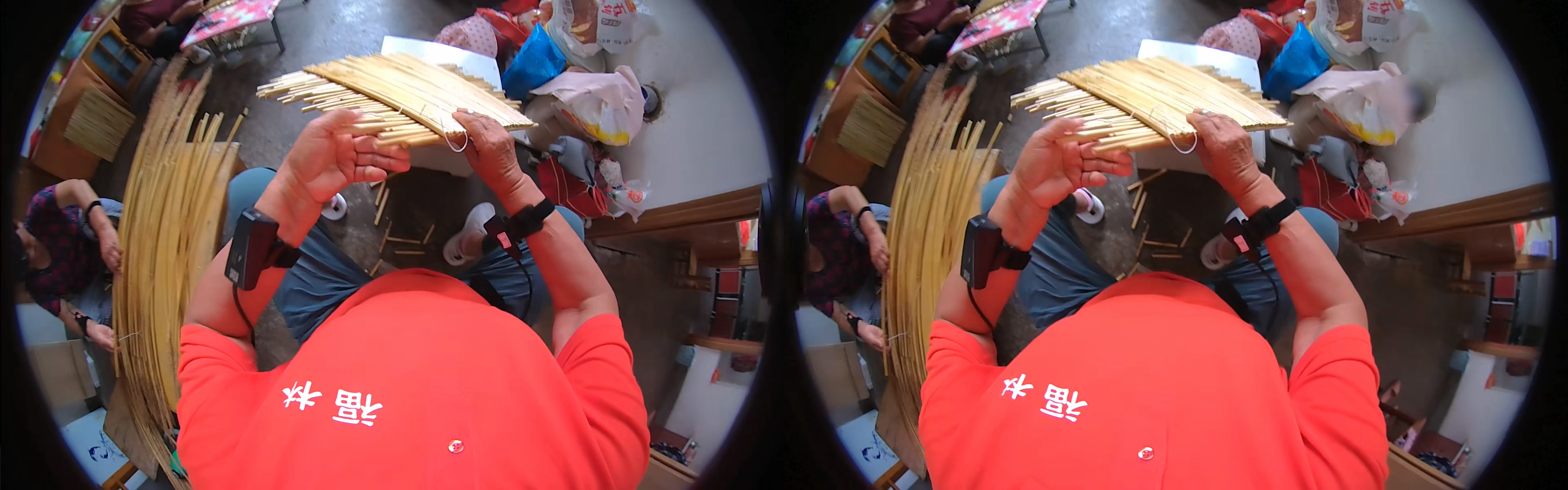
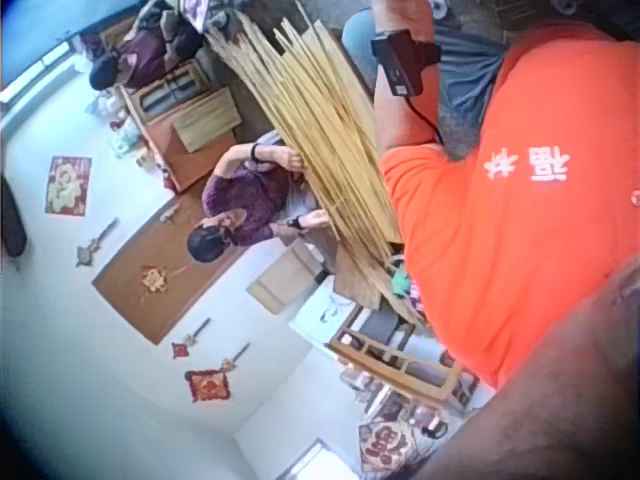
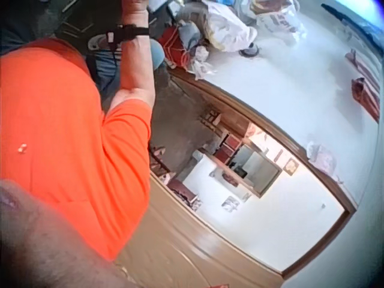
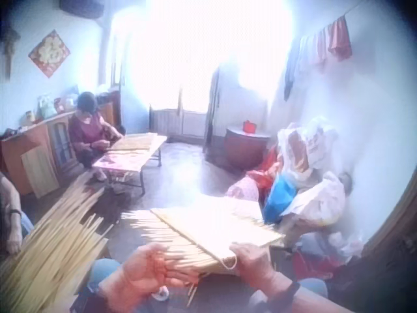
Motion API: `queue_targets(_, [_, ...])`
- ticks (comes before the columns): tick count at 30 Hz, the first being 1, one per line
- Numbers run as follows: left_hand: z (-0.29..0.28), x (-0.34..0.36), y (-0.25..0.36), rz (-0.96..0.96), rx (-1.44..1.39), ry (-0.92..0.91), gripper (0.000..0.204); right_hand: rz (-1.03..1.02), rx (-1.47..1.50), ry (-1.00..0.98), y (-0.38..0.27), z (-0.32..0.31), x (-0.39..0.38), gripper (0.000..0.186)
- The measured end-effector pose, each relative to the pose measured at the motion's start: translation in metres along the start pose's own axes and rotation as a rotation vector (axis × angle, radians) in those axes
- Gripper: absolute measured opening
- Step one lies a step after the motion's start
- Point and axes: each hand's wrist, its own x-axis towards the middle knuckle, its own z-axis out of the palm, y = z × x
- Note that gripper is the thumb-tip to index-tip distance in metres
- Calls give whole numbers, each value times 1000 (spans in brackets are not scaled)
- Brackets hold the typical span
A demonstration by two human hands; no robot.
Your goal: Assembling a bamboo mat by sewing bamboo poles together with a needle and thread.
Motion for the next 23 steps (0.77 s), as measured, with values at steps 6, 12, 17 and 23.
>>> queue_targets(6, [50,-51,71,555,496,-150,77,16,86,310,-27,-66,78,22])
queue_targets(12, [73,-59,90,1372,1531,792,102,-4,147,341,-69,-115,109,23])
queue_targets(17, [90,-25,96,1505,982,600,130,82,189,381,-102,-111,101,22])
queue_targets(23, [127,-4,110,1420,999,510,133,193,224,434,-91,-122,96,23])
